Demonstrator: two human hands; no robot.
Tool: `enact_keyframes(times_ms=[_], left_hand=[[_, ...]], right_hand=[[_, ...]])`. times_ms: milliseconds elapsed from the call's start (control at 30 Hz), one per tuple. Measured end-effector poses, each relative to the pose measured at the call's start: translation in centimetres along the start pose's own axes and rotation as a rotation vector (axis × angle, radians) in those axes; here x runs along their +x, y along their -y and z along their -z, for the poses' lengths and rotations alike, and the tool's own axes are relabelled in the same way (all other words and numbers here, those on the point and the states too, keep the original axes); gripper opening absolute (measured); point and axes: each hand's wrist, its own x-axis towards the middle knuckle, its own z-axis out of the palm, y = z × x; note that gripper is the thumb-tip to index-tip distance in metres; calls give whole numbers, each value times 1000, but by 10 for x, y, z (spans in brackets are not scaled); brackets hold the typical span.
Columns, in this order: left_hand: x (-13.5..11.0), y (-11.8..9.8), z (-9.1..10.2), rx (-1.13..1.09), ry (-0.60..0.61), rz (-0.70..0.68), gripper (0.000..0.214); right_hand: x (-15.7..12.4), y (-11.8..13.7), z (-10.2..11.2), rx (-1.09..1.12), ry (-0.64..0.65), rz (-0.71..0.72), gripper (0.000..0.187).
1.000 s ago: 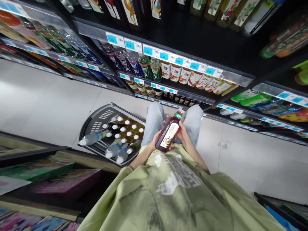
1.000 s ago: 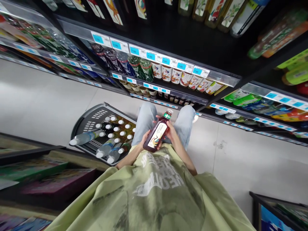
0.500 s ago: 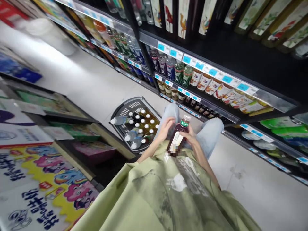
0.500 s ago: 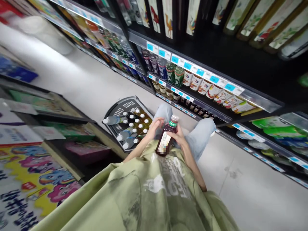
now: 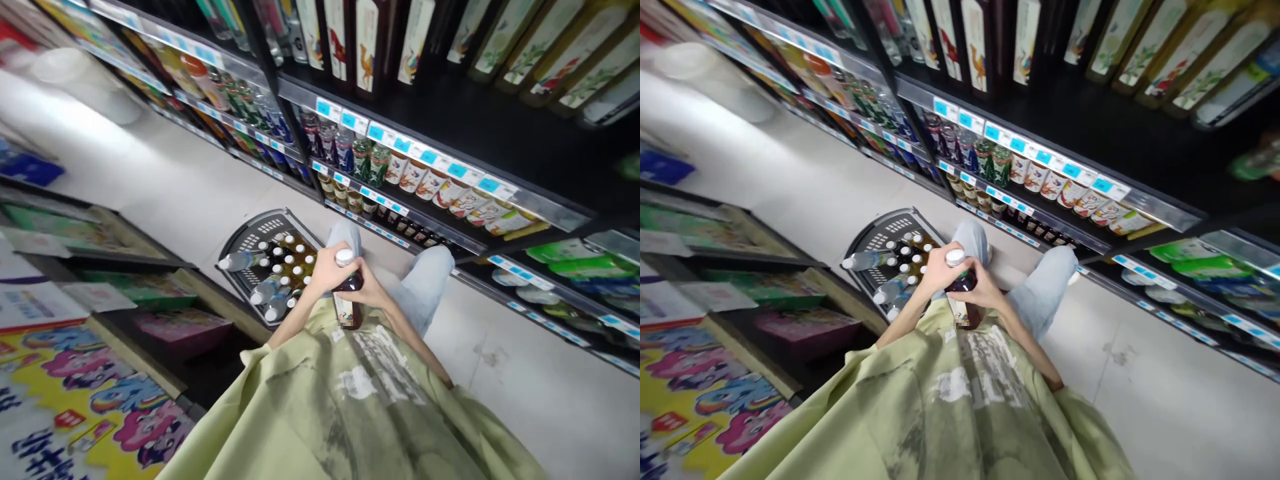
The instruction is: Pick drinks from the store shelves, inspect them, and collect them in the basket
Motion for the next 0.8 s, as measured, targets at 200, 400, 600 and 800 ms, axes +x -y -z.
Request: enact_keyframes(times_ms=[200,400,600,800], left_hand=[[-26,-1,11,233,-199,-5,29],[-53,5,32,390,-312,65,30],[-66,5,62,416,-520,126,37],[-53,28,99,549,-646,204,37]], right_hand=[[-20,-12,-8,-266,-17,-7,82],[-57,-60,6,-211,-114,-65,81],[-92,-78,37,-120,-313,-176,39],[-106,-56,83,-375,-572,-46,30]])
